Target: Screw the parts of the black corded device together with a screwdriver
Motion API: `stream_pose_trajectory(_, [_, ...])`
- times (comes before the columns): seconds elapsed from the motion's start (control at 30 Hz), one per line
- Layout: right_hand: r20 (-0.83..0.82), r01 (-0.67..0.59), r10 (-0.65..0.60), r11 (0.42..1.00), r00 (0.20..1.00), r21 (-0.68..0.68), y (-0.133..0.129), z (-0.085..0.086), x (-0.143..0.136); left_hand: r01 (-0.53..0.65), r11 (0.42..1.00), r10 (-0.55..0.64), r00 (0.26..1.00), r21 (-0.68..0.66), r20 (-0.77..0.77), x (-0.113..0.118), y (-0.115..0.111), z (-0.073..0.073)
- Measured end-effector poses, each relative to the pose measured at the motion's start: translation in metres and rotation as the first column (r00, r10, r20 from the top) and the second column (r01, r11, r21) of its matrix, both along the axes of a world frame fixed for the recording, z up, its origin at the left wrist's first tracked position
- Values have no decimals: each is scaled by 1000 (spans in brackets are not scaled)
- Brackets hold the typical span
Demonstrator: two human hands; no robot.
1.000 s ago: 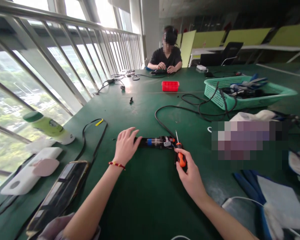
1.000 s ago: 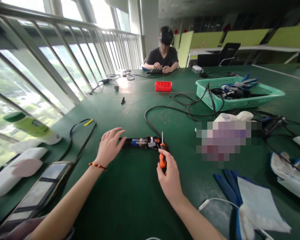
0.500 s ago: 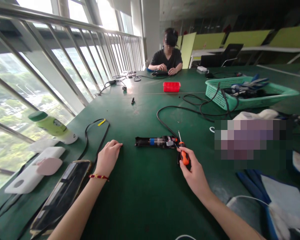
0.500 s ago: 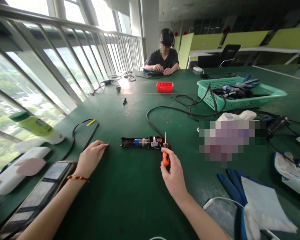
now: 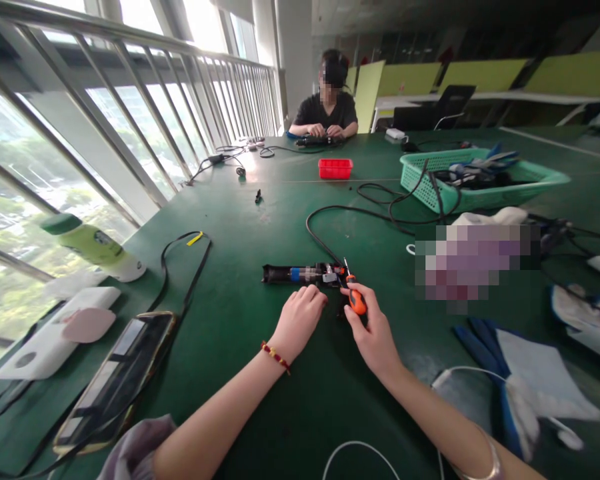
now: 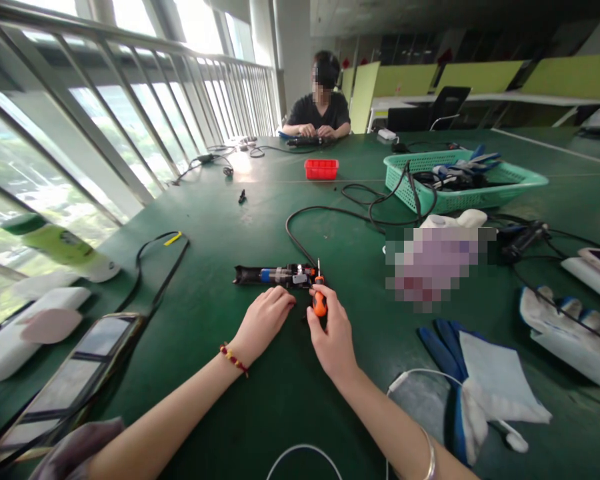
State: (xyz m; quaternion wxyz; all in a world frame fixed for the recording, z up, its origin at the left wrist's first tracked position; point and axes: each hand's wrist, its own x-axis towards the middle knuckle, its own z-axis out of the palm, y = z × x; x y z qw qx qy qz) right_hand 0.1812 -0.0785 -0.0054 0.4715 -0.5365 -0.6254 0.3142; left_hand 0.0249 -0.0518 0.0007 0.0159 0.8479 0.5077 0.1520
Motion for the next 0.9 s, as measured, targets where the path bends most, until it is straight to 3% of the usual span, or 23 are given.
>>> stream_pose_trajectory(0.2, [-42, 15, -16, 1000, 999, -10, -3, 2, -1, -46, 998, 55, 979, -52, 194, -7, 5, -7])
stream_pose_trajectory(0.47, [-99, 20, -20, 1000, 995, -8, -11, -2, -2, -146, 989, 148, 960, -24, 238, -8, 6, -9])
stream_pose_trajectory(0.7, [-175, -105, 99, 994, 980, -26, -17, 1, -4, -212, 977, 204, 922, -12, 330, -14, 9, -11])
stream_pose_trajectory(0.9, [-254, -105, 92, 994, 963, -38, -11, -1, -2, -235, 972, 216, 876, -10, 430, -15, 6, -10])
